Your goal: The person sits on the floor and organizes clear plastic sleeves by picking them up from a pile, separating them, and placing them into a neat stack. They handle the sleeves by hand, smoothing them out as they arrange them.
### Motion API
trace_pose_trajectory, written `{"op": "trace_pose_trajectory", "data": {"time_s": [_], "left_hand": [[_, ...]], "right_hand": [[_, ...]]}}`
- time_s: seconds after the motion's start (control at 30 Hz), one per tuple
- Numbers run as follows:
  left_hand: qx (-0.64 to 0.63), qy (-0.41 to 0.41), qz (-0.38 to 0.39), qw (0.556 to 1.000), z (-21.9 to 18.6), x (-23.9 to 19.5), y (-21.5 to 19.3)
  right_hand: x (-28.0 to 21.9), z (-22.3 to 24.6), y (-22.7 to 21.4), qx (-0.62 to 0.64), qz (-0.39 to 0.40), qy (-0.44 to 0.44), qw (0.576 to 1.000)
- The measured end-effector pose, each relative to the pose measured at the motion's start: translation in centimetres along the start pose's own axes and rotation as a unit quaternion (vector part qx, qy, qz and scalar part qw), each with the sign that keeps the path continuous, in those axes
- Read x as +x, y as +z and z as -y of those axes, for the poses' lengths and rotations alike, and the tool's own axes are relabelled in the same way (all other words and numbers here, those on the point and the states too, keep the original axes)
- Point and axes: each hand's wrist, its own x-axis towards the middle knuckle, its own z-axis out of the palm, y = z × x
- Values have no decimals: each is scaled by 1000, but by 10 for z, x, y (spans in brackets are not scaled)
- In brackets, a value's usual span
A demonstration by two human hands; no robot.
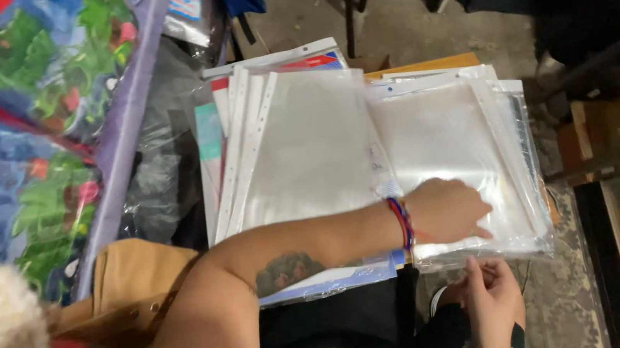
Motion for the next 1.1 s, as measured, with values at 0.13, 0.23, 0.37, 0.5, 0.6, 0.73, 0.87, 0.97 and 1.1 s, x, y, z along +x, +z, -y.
{"op": "trace_pose_trajectory", "data": {"time_s": [0.13,0.23,0.37,0.5,0.6,0.73,0.87,0.97,1.1], "left_hand": [[95,-233,-83,964,117,-15,-70],[122,-469,-160,860,212,-69,-97],[-2,-632,-15,775,194,-165,-120],[-38,-663,5,748,212,-183,-92],[-14,-630,-109,769,222,-194,-77],[-21,-591,-137,795,234,-204,-70],[-118,-456,-228,852,147,-205,-117],[-397,-294,-283,822,70,-182,-145],[-401,-262,-277,833,-24,-147,-152]], "right_hand": [[-56,49,16,-79,-34,-111,990],[-77,62,26,-163,-60,-374,911],[-95,79,40,-197,54,-562,801],[-96,70,44,-203,117,-570,788],[-97,67,38,-187,133,-567,791],[-106,69,27,-181,69,-564,803],[-109,73,19,-170,-24,-558,812],[-107,67,16,-147,-3,-558,816],[-116,72,19,-145,-24,-565,812]]}}
